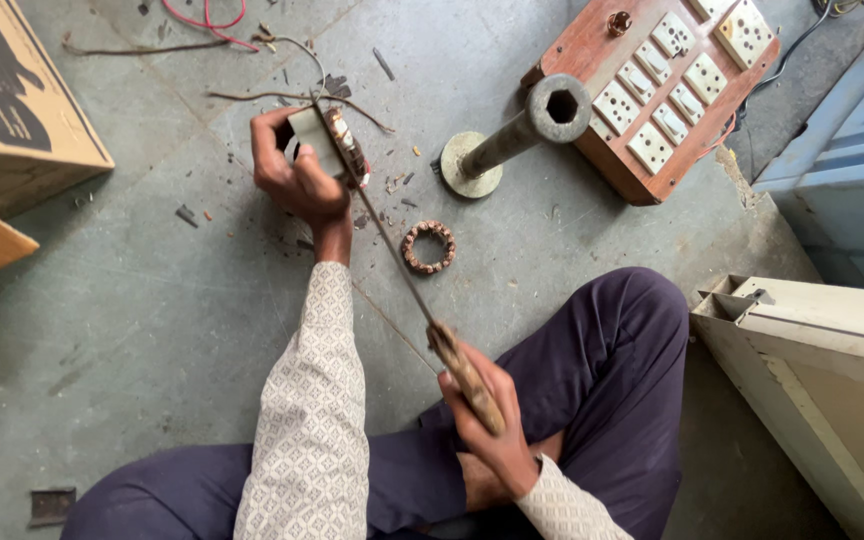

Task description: The person sits cross-legged on the floor holding a small metal component in one hand and saws through it with a hacksaw, repeatedly drawing the blade back and forth across the metal while adjusting the workpiece between cuts.

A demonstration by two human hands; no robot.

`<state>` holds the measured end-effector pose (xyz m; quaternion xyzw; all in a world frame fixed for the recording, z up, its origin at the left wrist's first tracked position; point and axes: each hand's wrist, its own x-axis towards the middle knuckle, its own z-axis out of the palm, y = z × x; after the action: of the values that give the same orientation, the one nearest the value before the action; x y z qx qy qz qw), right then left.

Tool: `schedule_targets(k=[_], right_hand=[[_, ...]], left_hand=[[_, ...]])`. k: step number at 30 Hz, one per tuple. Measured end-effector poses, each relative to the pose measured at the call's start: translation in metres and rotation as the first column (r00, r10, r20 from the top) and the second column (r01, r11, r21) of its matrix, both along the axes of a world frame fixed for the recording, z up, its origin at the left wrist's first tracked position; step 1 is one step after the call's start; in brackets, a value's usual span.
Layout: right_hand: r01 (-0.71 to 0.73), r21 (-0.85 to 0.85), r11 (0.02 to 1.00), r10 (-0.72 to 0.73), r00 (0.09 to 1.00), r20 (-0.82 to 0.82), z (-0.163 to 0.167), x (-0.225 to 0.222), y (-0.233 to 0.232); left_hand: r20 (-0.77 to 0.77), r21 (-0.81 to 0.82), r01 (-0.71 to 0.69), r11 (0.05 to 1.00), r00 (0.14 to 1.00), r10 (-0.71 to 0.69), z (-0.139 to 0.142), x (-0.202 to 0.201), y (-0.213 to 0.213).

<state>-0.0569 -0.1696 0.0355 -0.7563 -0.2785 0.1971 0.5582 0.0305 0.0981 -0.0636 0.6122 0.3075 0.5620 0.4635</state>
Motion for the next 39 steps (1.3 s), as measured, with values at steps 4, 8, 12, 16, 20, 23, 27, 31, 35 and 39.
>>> schedule_targets(k=[4, 8, 12, 16, 20, 23, 27, 31, 35, 39], right_hand=[[0.091, -0.120, 0.989, -0.082, 0.994, 0.078, -0.014, 0.037, 0.036], [0.032, -0.160, 0.987, -0.047, 0.995, -0.092, -0.020, 0.045, 0.049], [0.029, -0.158, 0.987, -0.060, 0.978, -0.198, -0.017, 0.021, 0.034], [0.071, -0.048, 0.996, -0.074, 0.995, -0.063, -0.026, 0.017, 0.031], [0.107, -0.049, 0.993, -0.107, 0.994, -0.011, -0.033, 0.027, 0.034], [0.064, -0.118, 0.991, -0.086, 0.978, -0.188, -0.030, 0.030, 0.032], [0.028, -0.103, 0.994, -0.048, 0.978, -0.202, -0.024, 0.027, 0.025], [0.023, -0.117, 0.993, -0.052, 0.967, -0.248, -0.012, 0.009, 0.006], [0.027, -0.019, 0.999, -0.029, 0.989, -0.146, 0.010, -0.020, -0.030], [-0.006, -0.214, 0.977, -0.029, 0.986, -0.162, 0.007, -0.007, -0.036]], left_hand=[[-0.094, 0.005, -0.044, 0.999, 0.995, 0.044, 0.001, 0.000, 0.001], [-0.133, 0.125, -0.041, 0.991, 0.989, 0.058, 0.005, -0.001, -0.001], [-0.149, 0.128, 0.106, 0.986, 0.985, -0.087, 0.011, -0.008, -0.014], [-0.142, 0.073, 0.088, 0.993, 0.987, -0.077, 0.018, -0.008, -0.024], [-0.053, -0.017, 0.044, 0.999, 0.998, -0.045, 0.021, 0.001, -0.030], [0.131, -0.109, 0.102, 0.989, 0.988, -0.088, 0.018, 0.007, -0.033], [0.010, 0.006, -0.008, 1.000, 1.000, 0.008, 0.010, 0.010, -0.034], [-0.003, 0.016, -0.005, 1.000, 1.000, 0.005, 0.008, 0.012, -0.032], [0.082, -0.091, 0.048, 0.995, 0.996, -0.040, 0.010, 0.011, -0.027], [0.107, -0.109, 0.164, 0.980, 0.982, -0.153, 0.009, 0.006, -0.026]])
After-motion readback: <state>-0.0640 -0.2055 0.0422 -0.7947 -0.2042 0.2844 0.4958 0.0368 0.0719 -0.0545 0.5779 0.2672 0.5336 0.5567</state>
